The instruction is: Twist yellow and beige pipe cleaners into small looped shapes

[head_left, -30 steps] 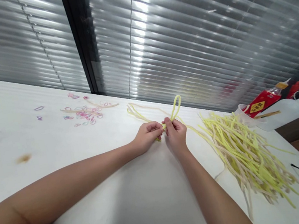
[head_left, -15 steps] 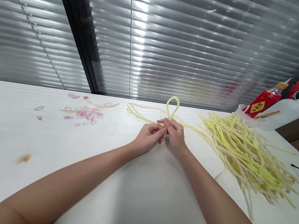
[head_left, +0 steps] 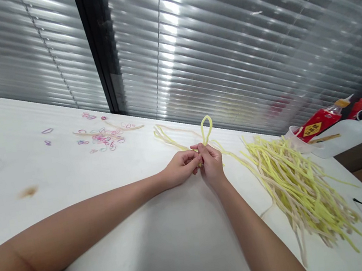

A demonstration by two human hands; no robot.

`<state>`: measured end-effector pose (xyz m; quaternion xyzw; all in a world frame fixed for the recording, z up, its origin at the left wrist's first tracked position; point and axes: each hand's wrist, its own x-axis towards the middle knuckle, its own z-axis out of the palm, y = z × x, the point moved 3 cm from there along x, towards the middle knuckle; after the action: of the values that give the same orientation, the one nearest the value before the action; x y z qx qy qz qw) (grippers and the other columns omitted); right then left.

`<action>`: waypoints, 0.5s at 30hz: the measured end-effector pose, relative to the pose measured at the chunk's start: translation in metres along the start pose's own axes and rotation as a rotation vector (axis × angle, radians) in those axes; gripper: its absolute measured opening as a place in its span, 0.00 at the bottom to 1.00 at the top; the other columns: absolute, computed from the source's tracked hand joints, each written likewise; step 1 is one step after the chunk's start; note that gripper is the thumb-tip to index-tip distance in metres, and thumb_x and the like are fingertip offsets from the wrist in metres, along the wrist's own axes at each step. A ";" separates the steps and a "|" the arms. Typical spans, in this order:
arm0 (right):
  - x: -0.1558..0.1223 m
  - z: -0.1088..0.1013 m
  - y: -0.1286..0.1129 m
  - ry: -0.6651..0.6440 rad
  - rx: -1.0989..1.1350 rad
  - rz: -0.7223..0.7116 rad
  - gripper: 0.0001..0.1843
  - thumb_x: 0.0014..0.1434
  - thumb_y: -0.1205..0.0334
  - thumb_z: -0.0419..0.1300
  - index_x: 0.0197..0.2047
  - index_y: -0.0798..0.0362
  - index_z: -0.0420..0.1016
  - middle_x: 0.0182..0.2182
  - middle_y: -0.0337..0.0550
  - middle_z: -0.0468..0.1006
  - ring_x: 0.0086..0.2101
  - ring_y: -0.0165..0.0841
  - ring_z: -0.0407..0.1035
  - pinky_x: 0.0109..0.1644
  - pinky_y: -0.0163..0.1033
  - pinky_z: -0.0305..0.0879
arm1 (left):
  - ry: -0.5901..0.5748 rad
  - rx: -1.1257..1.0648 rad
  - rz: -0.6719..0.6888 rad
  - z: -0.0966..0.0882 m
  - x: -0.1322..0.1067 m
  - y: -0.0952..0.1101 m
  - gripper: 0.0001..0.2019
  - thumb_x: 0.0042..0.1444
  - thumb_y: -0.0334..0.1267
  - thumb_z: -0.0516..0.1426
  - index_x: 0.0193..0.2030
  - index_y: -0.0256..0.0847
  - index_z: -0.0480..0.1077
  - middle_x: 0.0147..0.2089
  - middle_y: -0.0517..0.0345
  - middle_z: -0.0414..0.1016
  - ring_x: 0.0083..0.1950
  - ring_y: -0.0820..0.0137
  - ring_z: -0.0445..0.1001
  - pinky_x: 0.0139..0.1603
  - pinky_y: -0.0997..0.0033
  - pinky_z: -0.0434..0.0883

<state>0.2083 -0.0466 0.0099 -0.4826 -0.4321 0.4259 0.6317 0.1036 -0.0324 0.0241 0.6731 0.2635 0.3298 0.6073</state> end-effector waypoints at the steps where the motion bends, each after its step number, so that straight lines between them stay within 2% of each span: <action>1: 0.000 0.000 0.000 -0.013 0.033 0.020 0.20 0.53 0.44 0.58 0.31 0.54 0.76 0.13 0.29 0.59 0.11 0.25 0.57 0.14 0.34 0.53 | -0.003 0.008 0.004 0.000 0.000 0.001 0.16 0.57 0.46 0.52 0.24 0.37 0.63 0.21 0.62 0.64 0.24 0.76 0.62 0.26 0.76 0.59; 4: 0.000 0.000 -0.001 -0.009 0.114 0.072 0.19 0.52 0.44 0.60 0.31 0.55 0.75 0.12 0.29 0.59 0.11 0.24 0.56 0.14 0.33 0.52 | -0.014 0.011 0.016 0.001 -0.001 0.002 0.16 0.57 0.45 0.52 0.22 0.37 0.62 0.20 0.63 0.63 0.22 0.77 0.61 0.25 0.76 0.58; 8: 0.003 -0.004 -0.003 0.081 0.162 0.076 0.19 0.50 0.45 0.62 0.29 0.55 0.76 0.12 0.29 0.58 0.13 0.21 0.53 0.16 0.31 0.49 | -0.025 -0.018 0.018 0.001 -0.001 -0.001 0.14 0.56 0.43 0.52 0.23 0.37 0.63 0.20 0.64 0.63 0.23 0.77 0.62 0.25 0.76 0.59; 15: 0.005 -0.010 -0.001 0.122 0.146 0.122 0.22 0.46 0.43 0.64 0.26 0.56 0.76 0.12 0.29 0.57 0.14 0.22 0.52 0.18 0.32 0.50 | -0.054 -0.035 -0.003 0.002 -0.002 0.001 0.12 0.54 0.37 0.51 0.21 0.37 0.63 0.19 0.64 0.61 0.22 0.77 0.60 0.24 0.76 0.58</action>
<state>0.2191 -0.0443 0.0104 -0.4855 -0.3307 0.4638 0.6632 0.1035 -0.0355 0.0246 0.6707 0.2421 0.3150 0.6264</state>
